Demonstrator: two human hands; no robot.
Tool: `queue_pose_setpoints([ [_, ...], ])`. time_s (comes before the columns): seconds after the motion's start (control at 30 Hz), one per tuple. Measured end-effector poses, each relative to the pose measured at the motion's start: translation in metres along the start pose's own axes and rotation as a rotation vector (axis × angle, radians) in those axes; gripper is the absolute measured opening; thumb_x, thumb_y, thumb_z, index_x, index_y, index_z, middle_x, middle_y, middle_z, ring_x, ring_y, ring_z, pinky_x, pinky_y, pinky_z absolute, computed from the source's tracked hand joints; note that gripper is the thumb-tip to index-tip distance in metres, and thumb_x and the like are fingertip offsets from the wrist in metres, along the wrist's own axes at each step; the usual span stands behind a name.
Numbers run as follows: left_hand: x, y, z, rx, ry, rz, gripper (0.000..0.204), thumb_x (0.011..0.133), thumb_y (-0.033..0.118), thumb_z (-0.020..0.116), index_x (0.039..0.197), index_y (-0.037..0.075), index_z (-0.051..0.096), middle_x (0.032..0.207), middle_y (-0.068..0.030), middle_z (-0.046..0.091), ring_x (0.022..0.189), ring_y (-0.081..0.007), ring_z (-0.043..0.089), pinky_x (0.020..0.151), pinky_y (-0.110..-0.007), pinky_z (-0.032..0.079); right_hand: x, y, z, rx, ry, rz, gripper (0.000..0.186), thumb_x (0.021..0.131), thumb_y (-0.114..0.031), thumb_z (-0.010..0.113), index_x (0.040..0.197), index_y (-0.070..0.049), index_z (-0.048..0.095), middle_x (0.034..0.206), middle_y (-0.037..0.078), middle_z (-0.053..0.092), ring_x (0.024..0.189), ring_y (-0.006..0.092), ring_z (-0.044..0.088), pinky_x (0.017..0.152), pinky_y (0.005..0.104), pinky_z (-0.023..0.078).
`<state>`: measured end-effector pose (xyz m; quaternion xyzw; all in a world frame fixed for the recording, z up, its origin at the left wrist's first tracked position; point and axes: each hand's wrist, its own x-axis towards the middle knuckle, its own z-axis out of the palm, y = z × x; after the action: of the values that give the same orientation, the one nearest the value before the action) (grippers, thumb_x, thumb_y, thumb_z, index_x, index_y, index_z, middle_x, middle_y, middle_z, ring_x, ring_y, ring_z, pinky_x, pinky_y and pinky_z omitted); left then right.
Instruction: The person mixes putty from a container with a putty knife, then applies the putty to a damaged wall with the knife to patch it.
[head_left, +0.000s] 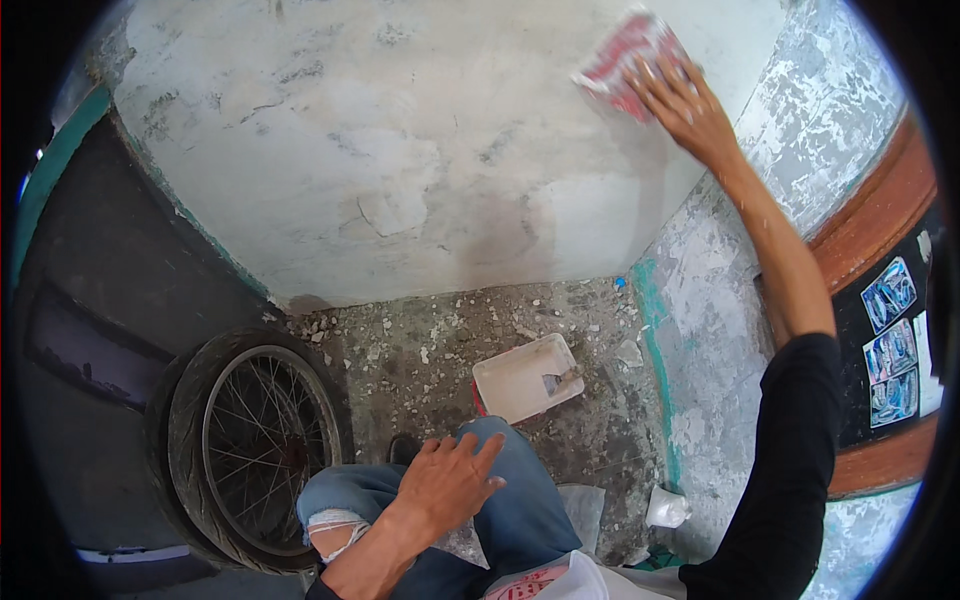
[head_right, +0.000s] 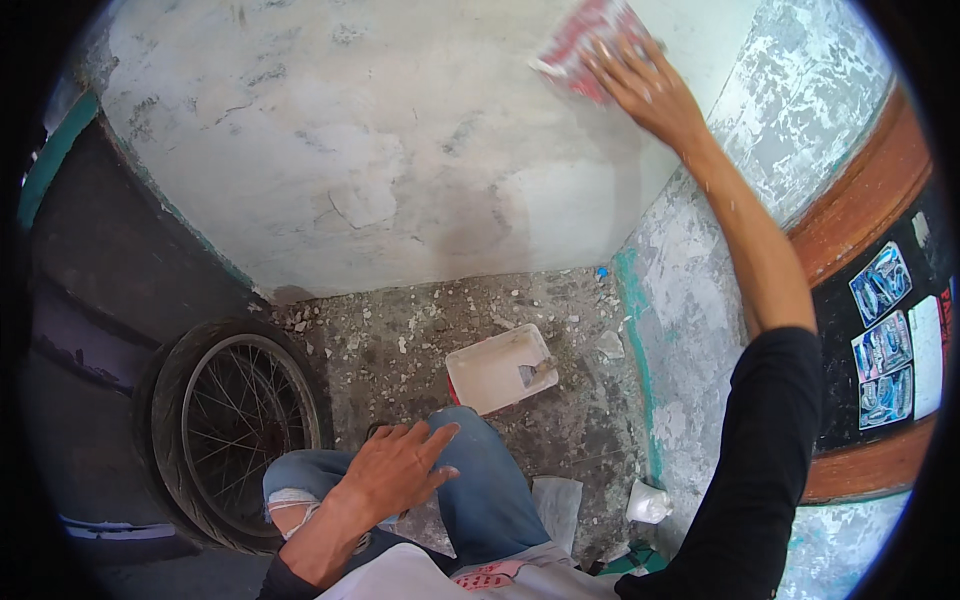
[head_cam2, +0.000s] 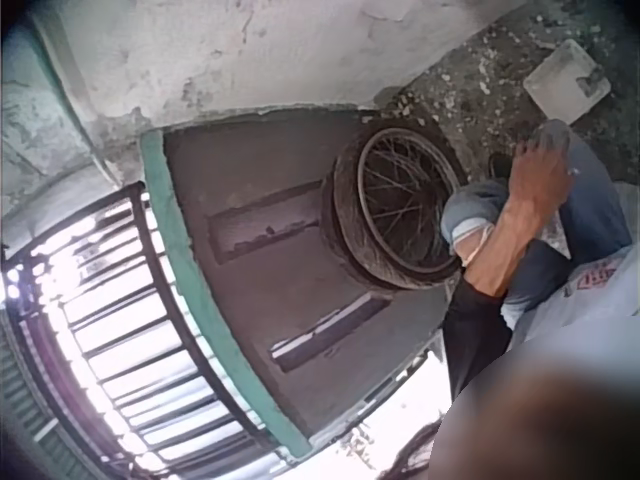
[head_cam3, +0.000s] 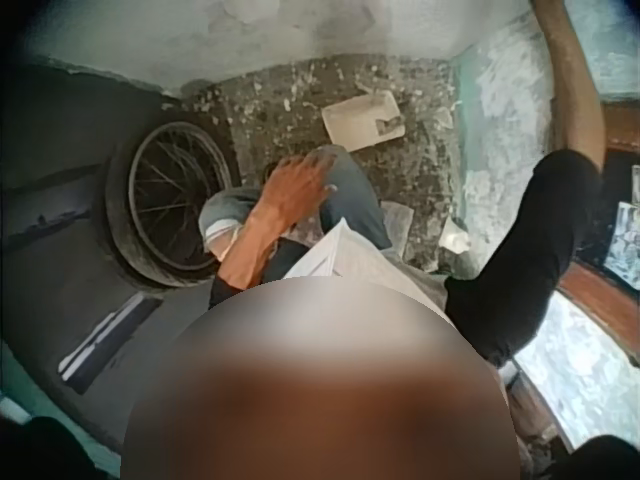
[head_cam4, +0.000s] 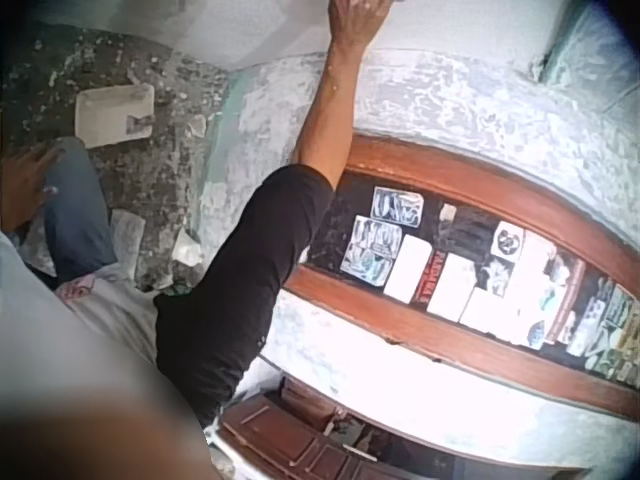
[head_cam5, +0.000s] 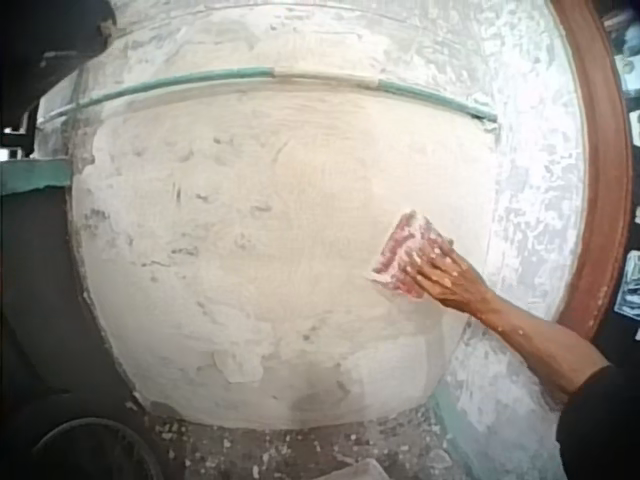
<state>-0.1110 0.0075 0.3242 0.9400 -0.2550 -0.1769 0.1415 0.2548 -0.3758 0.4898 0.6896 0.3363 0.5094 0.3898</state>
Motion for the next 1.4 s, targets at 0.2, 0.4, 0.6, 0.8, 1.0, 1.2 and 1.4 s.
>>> queue_pose_setpoints([
  [0.2, 0.006, -0.001, 0.001, 0.030, -0.034, 0.001, 0.059, 0.098, 0.041, 0.065, 0.145, 0.010, 0.049, 0.113, -0.0164, 0.065, 0.107, -0.0365, 0.067, 0.097, -0.048, 0.050, -0.044, -0.059, -0.054, 0.178, -0.141, 0.330, 0.050, 0.093, -0.005, 0.055, 0.143, -0.012, 0.061, 0.140, 0.005, 0.065, 0.121, 0.0245, 0.063, 0.100, 0.0391, 0.050],
  [0.4, 0.019, 0.007, 0.008, 0.063, -0.083, 0.042, 0.059, 0.098, 0.041, 0.065, 0.146, 0.011, 0.048, 0.117, -0.0173, 0.065, 0.109, -0.0374, 0.067, 0.096, -0.049, 0.050, 0.060, -0.015, -0.037, -0.045, 0.027, 0.675, 0.036, 0.087, -0.011, 0.059, 0.122, -0.005, 0.069, 0.118, 0.008, 0.070, 0.099, 0.0227, 0.068, 0.073, 0.0393, 0.055],
  [0.6, 0.013, -0.003, 0.016, 0.053, -0.064, 0.016, 0.058, 0.098, 0.043, 0.065, 0.143, 0.011, 0.050, 0.117, -0.0177, 0.066, 0.108, -0.0377, 0.067, 0.097, -0.050, 0.050, 0.065, -0.193, -0.044, 0.493, -0.095, 0.415, 0.037, 0.090, -0.009, 0.059, 0.125, 0.000, 0.065, 0.122, 0.016, 0.069, 0.108, 0.0341, 0.069, 0.082, 0.0466, 0.058],
  [0.8, 0.010, -0.002, 0.020, 0.022, 0.003, 0.017, 0.056, 0.096, 0.039, 0.067, 0.142, 0.010, 0.051, 0.117, -0.0173, 0.065, 0.106, -0.0380, 0.067, 0.096, -0.050, 0.051, 0.051, -0.180, -0.099, 1.148, -0.448, 0.653, 0.029, 0.104, -0.029, 0.052, 0.121, -0.010, 0.066, 0.114, 0.012, 0.070, 0.101, 0.0362, 0.068, 0.080, 0.0473, 0.055],
  [1.0, 0.007, -0.007, 0.010, 0.021, 0.014, 0.019, 0.056, 0.096, 0.037, 0.068, 0.141, 0.008, 0.050, 0.117, -0.0173, 0.065, 0.106, -0.0376, 0.068, 0.093, -0.051, 0.051, 0.125, -0.138, -0.127, 1.445, -0.126, 0.765, 0.030, 0.100, -0.032, 0.065, 0.103, -0.003, 0.069, 0.080, 0.009, 0.067, 0.076, 0.0253, 0.065, 0.069, 0.0393, 0.051],
  [1.2, 0.015, -0.006, 0.013, -0.003, 0.015, 0.026, 0.059, 0.096, 0.037, 0.068, 0.143, 0.007, 0.050, 0.118, -0.0169, 0.066, 0.107, -0.0368, 0.067, 0.093, -0.050, 0.051, 0.239, -0.104, -0.116, 1.701, 0.146, 0.840, 0.034, 0.092, -0.032, 0.075, 0.085, 0.001, 0.068, 0.074, 0.003, 0.062, 0.066, 0.0129, 0.051, 0.061, 0.0318, 0.045],
  [1.4, 0.011, -0.019, 0.017, -0.021, 0.012, -0.020, 0.060, 0.095, 0.036, 0.069, 0.144, 0.008, 0.050, 0.117, -0.0171, 0.066, 0.108, -0.0362, 0.067, 0.094, -0.050, 0.051, 0.384, -0.067, -0.122, 1.917, -0.708, 1.129, 0.025, 0.088, -0.017, 0.071, 0.109, -0.003, 0.072, 0.106, 0.016, 0.076, 0.101, 0.0331, 0.073, 0.091, 0.0488, 0.055],
])
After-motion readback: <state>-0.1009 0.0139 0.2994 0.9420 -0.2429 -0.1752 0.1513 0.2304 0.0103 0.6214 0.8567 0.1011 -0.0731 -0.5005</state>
